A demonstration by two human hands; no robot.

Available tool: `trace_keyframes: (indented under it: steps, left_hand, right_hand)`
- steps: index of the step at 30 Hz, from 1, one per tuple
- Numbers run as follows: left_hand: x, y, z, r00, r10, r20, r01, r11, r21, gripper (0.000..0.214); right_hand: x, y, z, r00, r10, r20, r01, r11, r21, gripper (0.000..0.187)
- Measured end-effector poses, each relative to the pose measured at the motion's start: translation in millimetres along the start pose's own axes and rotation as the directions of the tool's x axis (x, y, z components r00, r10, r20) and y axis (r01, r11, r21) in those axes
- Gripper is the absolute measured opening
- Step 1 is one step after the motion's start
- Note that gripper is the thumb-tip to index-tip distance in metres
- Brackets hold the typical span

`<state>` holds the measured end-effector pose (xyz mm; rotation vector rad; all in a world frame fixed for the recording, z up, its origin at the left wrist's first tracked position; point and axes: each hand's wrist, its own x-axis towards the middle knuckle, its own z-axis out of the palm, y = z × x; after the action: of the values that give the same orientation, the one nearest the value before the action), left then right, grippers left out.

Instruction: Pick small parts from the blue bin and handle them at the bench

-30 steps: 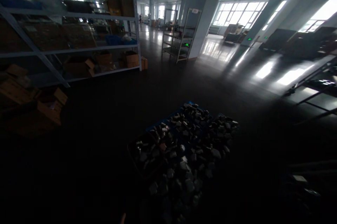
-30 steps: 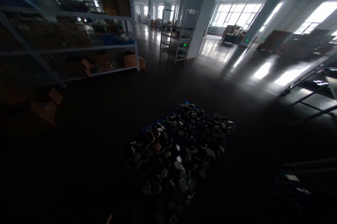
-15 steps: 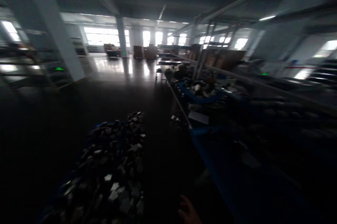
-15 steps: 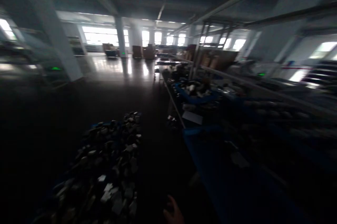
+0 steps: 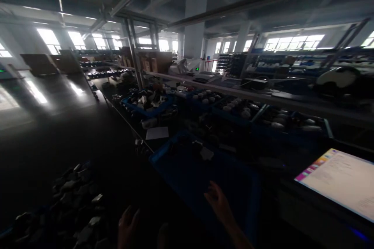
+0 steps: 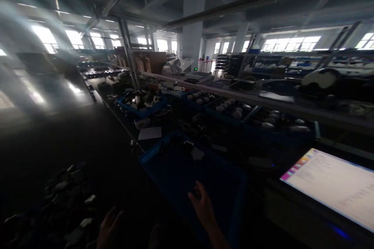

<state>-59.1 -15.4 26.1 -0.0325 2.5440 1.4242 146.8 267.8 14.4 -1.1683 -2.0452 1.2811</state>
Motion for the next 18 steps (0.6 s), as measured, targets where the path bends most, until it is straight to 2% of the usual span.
trace_keyframes:
  steps: [1,4,6,9,13,15,18]
  left_hand:
    - [23,15,19.8,0.997,0.035,0.072,-0.033,0.999,-0.021,0.035]
    - [91,64,80.7,0.958,0.152,0.242,-0.143,0.988,-0.057,0.046]
    - [131,94,115.4,0.923,0.189,0.336,-0.192,0.981,-0.025,0.050]
    - [180,131,154.8,0.878,0.185,0.441,-0.246,0.966,0.085,0.049]
    - [222,161,197.0,0.814,0.122,0.567,-0.303,0.924,0.235,0.037]
    - [233,169,217.0,0.780,0.093,0.619,-0.336,0.897,0.288,0.034]
    - [240,174,241.9,0.743,0.070,0.665,-0.392,0.851,0.348,0.041]
  right_hand:
    - [25,-3,-1,0.998,-0.027,-0.065,0.019,0.992,-0.121,0.061]
    - [100,-18,3,0.988,-0.043,-0.151,-0.005,0.952,-0.307,0.058]
    - [145,-31,14,0.987,-0.053,-0.152,-0.017,0.905,-0.426,0.061]
    - [196,-46,34,0.992,-0.020,-0.126,-0.059,0.805,-0.591,0.067]
    - [231,-51,56,0.989,0.070,-0.130,-0.143,0.670,-0.728,0.066]
    - [241,-49,62,0.984,0.099,-0.147,-0.177,0.616,-0.767,0.064]
    - [252,-46,63,0.977,0.132,-0.165,-0.211,0.564,-0.798,0.050]
